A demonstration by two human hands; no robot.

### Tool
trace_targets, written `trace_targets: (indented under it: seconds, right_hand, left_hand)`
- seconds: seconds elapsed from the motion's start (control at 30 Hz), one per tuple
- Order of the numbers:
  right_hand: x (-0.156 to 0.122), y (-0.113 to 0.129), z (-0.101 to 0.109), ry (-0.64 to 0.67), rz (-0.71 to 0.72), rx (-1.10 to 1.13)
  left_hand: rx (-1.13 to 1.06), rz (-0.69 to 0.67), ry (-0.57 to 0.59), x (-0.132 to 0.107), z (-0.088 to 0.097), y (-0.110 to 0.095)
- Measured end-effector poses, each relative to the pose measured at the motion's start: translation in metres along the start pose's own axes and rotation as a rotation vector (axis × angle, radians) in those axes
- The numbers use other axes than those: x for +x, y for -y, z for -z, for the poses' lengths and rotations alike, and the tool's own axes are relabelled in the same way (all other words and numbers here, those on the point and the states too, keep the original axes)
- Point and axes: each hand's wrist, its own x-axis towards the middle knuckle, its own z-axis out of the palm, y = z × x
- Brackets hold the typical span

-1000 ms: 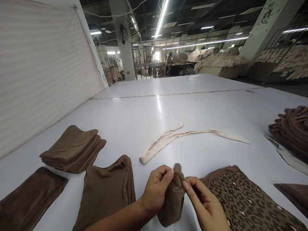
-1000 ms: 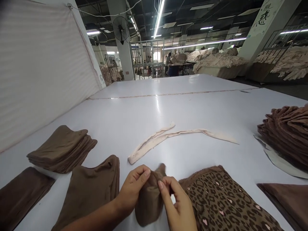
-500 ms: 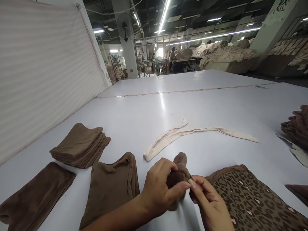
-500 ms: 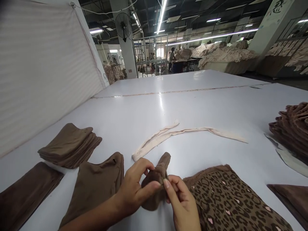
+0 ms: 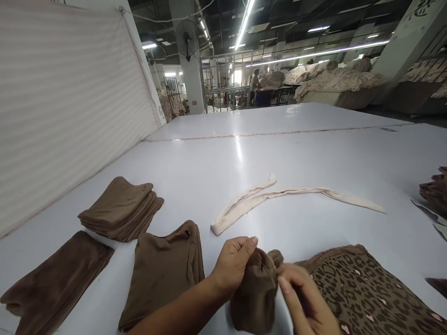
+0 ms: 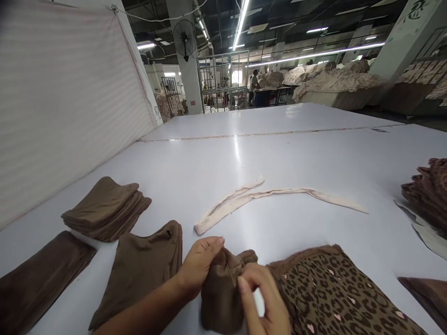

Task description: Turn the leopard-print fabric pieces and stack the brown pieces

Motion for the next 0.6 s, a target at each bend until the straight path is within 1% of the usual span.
trace_targets:
  seconds: [0.03, 0.07, 0.1, 0.13, 0.2, 0.23, 0.27, 0.37, 0.43, 0.5, 0.53, 0.6]
  right_hand:
    - [0.005, 0.0, 0.004, -0.031, 0.035, -0.043]
    - [0.01, 0.0, 0.008, -0.034, 0.056, -0.08]
    - [0.015, 0.001, 0.01, 0.011, 0.06, -0.104]
    - [0.019, 0.003, 0.011, 0.093, 0.049, -0.106]
    - [0.023, 0.007, 0.01, 0.26, -0.023, -0.01]
    - [0.025, 0.008, 0.008, 0.302, -0.093, 0.093]
    - [0.025, 0.01, 0.006, 0.315, -0.189, 0.224]
    - [0.025, 0.01, 0.0, 0.255, -0.526, 0.64]
    - [0.025, 0.007, -0.001, 0.177, -0.7, 0.766]
    - [0.026, 0.003, 0.0, 0.135, -0.77, 0.758]
    - [0.026, 0.001, 0.001, 0.132, -0.764, 0.729]
    - [0.028, 0.0, 0.004, 0.156, -0.681, 0.634]
  left_hand:
    - [0.091, -0.052, 0.009, 0.0, 0.001, -0.002]
    - [0.156, -0.089, 0.025, 0.0, 0.002, -0.003]
    - [0.194, -0.114, 0.045, 0.0, 0.003, -0.005]
    - [0.212, -0.129, 0.064, -0.001, 0.004, -0.005]
    - [0.23, -0.137, 0.106, -0.001, 0.007, -0.005]
    - [0.245, -0.132, 0.141, -0.001, 0.008, -0.005]
    - [0.261, -0.122, 0.188, -0.001, 0.01, -0.004]
    - [0.294, -0.051, 0.33, -0.002, 0.016, -0.003]
    - [0.351, -0.026, 0.359, -0.004, 0.018, -0.006]
    - [0.449, -0.083, 0.358, -0.006, 0.019, -0.012]
    - [0.493, -0.143, 0.356, -0.006, 0.019, -0.015]
    - [0.521, -0.234, 0.356, -0.008, 0.02, -0.021]
